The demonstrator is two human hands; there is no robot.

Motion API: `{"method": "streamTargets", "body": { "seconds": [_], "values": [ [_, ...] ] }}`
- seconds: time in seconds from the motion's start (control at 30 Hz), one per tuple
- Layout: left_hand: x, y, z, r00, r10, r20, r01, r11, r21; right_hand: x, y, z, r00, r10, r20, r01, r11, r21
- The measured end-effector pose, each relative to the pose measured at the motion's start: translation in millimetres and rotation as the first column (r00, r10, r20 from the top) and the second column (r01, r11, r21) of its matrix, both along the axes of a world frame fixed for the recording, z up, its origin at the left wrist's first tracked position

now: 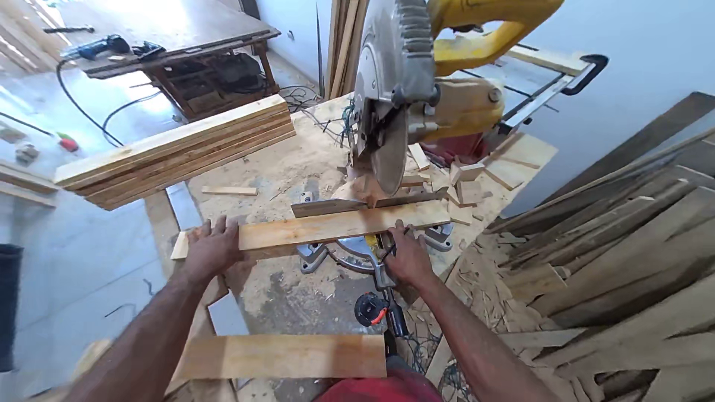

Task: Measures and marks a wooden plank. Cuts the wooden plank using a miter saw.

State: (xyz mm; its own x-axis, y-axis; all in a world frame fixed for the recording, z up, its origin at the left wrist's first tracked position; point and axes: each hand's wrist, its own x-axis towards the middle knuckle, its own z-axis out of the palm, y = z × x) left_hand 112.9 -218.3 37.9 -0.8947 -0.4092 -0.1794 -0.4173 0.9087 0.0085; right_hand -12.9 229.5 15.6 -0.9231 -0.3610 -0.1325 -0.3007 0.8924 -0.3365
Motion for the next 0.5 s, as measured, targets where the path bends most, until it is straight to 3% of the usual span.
{"method": "streamTargets", "body": {
  "seconds": [0.07,0.13,0.27,0.33,0.4,0.5],
  "values": [
    [14.6,41.3,8.9,0.996,-0.006,-0.085,0.011,0.998,0.057,5.4,12.4,4.2,0.999,0.031,0.035,-0.026,0.992,-0.123],
    [44.5,87.9,17.0,0.994,-0.058,-0.095,0.077,0.974,0.211,25.2,31.1,12.2,0.998,0.065,0.013,-0.060,0.965,-0.255],
    [124.2,142.6,-1.7,0.966,-0.224,0.130,0.140,0.873,0.467,85.4,78.0,11.8,0.992,0.014,0.128,0.035,0.929,-0.369],
    [161.9,146.9,-18.1,0.978,-0.149,0.148,0.063,0.879,0.472,113.0,96.5,-5.7,0.990,-0.037,0.133,0.091,0.901,-0.425],
    [187.6,150.6,-24.9,0.998,-0.016,0.067,-0.016,0.893,0.450,131.2,102.7,-16.8,0.993,-0.088,0.081,0.117,0.866,-0.486],
    [197.7,169.0,-23.2,0.998,0.041,-0.049,-0.016,0.907,0.421,140.3,88.1,-9.2,0.999,0.015,0.049,0.007,0.902,-0.431]
  ]
}}
